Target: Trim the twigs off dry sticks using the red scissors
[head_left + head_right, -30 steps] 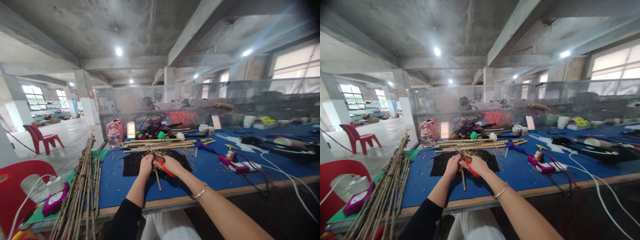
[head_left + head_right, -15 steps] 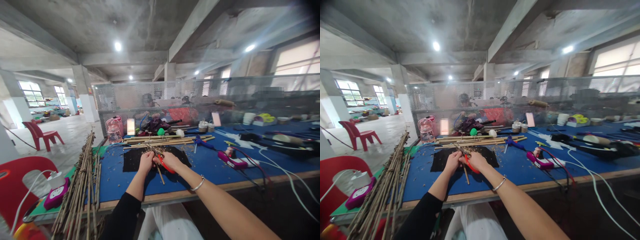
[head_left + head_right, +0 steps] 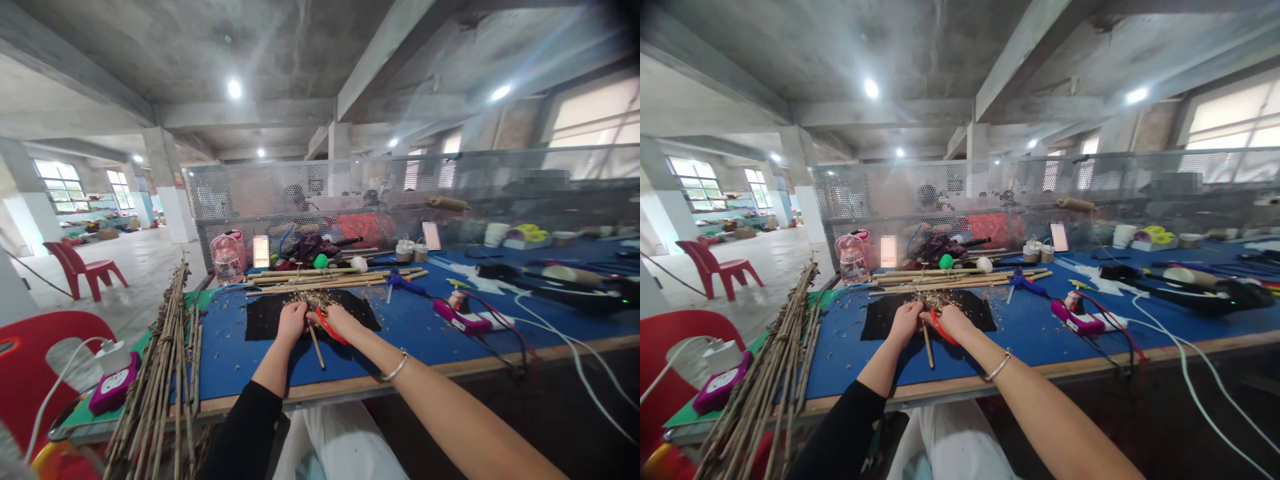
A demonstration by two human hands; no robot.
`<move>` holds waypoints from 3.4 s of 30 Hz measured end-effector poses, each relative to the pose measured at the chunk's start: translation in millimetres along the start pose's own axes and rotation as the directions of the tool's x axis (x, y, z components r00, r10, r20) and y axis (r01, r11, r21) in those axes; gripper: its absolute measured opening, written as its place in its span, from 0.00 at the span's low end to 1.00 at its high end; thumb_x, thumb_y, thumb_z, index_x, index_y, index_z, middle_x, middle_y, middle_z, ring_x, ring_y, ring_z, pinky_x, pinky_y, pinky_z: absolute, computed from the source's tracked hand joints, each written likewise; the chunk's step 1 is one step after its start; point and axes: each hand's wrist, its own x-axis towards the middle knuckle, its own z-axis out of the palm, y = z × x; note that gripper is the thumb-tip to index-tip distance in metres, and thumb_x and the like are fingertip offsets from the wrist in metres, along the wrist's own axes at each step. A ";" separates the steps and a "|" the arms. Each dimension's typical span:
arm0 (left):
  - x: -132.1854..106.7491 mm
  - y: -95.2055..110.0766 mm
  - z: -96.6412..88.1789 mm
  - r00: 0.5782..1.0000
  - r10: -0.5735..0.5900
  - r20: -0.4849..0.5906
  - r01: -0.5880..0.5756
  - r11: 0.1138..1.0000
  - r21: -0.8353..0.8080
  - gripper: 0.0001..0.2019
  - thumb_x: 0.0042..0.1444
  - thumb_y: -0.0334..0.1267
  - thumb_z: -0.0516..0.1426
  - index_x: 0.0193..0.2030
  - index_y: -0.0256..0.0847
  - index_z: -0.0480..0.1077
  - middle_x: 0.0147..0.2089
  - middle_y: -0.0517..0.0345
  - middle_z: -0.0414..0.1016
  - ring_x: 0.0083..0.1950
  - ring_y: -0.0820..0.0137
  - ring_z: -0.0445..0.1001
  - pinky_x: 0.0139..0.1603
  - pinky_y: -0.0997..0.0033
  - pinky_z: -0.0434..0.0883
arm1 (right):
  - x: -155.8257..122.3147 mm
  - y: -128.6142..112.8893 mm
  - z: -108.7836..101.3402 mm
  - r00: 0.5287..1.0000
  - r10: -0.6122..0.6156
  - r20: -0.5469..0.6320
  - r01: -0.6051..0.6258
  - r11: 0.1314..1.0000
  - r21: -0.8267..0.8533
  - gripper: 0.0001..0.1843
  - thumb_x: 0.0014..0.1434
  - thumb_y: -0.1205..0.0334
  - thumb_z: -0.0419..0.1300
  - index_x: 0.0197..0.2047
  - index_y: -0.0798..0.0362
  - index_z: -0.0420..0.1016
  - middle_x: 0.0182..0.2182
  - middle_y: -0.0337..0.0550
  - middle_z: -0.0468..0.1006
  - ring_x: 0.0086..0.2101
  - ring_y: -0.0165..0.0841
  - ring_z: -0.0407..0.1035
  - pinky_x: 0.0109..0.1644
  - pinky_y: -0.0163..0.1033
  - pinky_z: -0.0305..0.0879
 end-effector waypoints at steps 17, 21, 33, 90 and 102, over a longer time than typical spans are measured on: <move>-0.5 -0.9 0.1 0.997 -0.063 0.054 0.066 0.996 -0.055 0.15 0.48 0.49 0.56 0.26 0.37 0.69 0.16 0.60 0.67 0.16 0.75 0.65 0.14 0.79 0.57 | 0.2 -0.2 -4.0 1.000 -0.004 -0.004 0.004 0.998 -0.058 0.32 0.50 0.33 0.50 0.36 0.53 0.77 0.35 0.51 0.78 0.37 0.40 0.72 0.35 0.35 0.62; -2.0 3.0 -1.1 0.999 -0.026 0.026 0.029 0.989 -0.144 0.17 0.46 0.50 0.58 0.33 0.36 0.71 0.17 0.63 0.65 0.15 0.79 0.60 0.14 0.81 0.55 | -1.2 4.8 -6.6 0.998 0.024 -0.058 -0.031 0.992 -0.122 0.31 0.48 0.33 0.52 0.38 0.52 0.75 0.37 0.51 0.78 0.38 0.42 0.72 0.35 0.37 0.62; -7.6 9.4 -2.2 1.000 0.027 -0.006 -0.027 0.990 -0.137 0.22 0.41 0.52 0.61 0.36 0.33 0.74 0.17 0.65 0.63 0.14 0.82 0.52 0.14 0.79 0.51 | -9.2 0.0 -7.4 0.991 -0.091 -0.097 0.087 0.995 -0.040 0.28 0.47 0.38 0.57 0.42 0.51 0.69 0.39 0.46 0.76 0.39 0.40 0.71 0.35 0.36 0.60; -9.7 9.8 -0.4 1.000 -0.004 0.015 0.006 0.992 -0.124 0.17 0.43 0.41 0.62 0.40 0.35 0.77 0.21 0.57 0.74 0.21 0.76 0.66 0.21 0.79 0.61 | -7.7 -0.1 -8.7 0.996 0.030 -0.090 -0.042 0.990 -0.135 0.31 0.47 0.34 0.54 0.41 0.52 0.71 0.39 0.51 0.77 0.40 0.44 0.72 0.37 0.39 0.63; 1.2 -1.7 -7.1 0.983 0.066 -0.171 -0.046 0.992 0.116 0.12 0.45 0.39 0.58 0.32 0.35 0.78 0.26 0.54 0.76 0.27 0.71 0.70 0.28 0.75 0.64 | -3.3 13.3 5.9 0.992 0.024 -0.121 -0.041 0.989 -0.144 0.30 0.46 0.33 0.54 0.36 0.52 0.74 0.33 0.50 0.78 0.36 0.43 0.73 0.34 0.39 0.62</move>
